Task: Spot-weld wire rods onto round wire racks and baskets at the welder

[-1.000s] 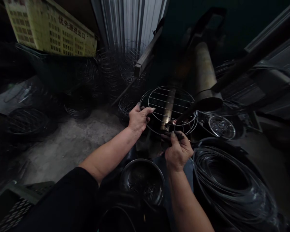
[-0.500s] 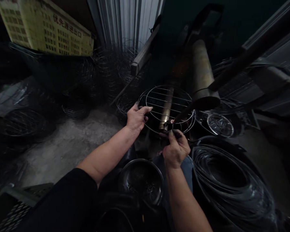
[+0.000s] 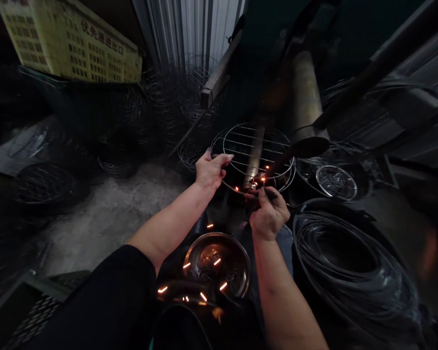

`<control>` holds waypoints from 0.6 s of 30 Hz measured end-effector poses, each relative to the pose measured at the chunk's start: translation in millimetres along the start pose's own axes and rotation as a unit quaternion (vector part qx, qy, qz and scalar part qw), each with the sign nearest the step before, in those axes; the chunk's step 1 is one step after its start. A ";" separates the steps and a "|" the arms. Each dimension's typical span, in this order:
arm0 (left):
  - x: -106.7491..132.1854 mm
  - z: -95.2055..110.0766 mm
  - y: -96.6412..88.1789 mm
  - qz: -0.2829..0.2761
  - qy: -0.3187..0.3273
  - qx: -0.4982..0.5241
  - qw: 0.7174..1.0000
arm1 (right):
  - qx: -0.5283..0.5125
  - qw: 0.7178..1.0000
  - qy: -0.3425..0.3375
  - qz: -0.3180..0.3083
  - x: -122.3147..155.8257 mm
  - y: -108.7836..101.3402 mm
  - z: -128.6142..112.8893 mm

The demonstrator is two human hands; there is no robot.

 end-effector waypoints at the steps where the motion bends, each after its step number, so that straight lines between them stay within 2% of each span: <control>1: -0.1 -0.5 -0.5 0.002 -0.003 -0.001 1.000 | -0.001 1.000 0.007 -0.004 -0.7 -0.4 -2.5; 5: -2.4 0.2 -6.6 -0.003 -0.035 -0.024 0.999 | -0.006 0.999 0.045 0.001 -4.6 -21.3 -16.9; 8: -6.7 2.7 -17.1 0.001 -0.048 -0.032 0.998 | 0.006 0.999 0.025 0.043 -3.2 -50.4 -27.0; 10: -7.6 1.1 -24.5 0.003 -0.047 -0.014 0.999 | 0.045 0.998 0.022 0.026 0.8 -61.4 -26.4; 14: 6.6 -21.7 -30.6 -0.041 -0.076 0.052 0.995 | 0.138 0.987 0.025 -0.076 6.4 -54.8 -15.9; 18: 37.2 -58.2 -24.7 -0.097 -0.141 0.098 0.980 | 0.188 0.974 0.007 -0.124 -4.3 -36.5 -14.8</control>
Point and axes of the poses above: each hand's wrist, its own x-axis away from the middle knuckle, its own y-axis out of the palm, z = x × y, the point moved 4 cm from there along -x, towards the middle knuckle, and after that the axes turned 1 degree about z, right-handed, at the moved point
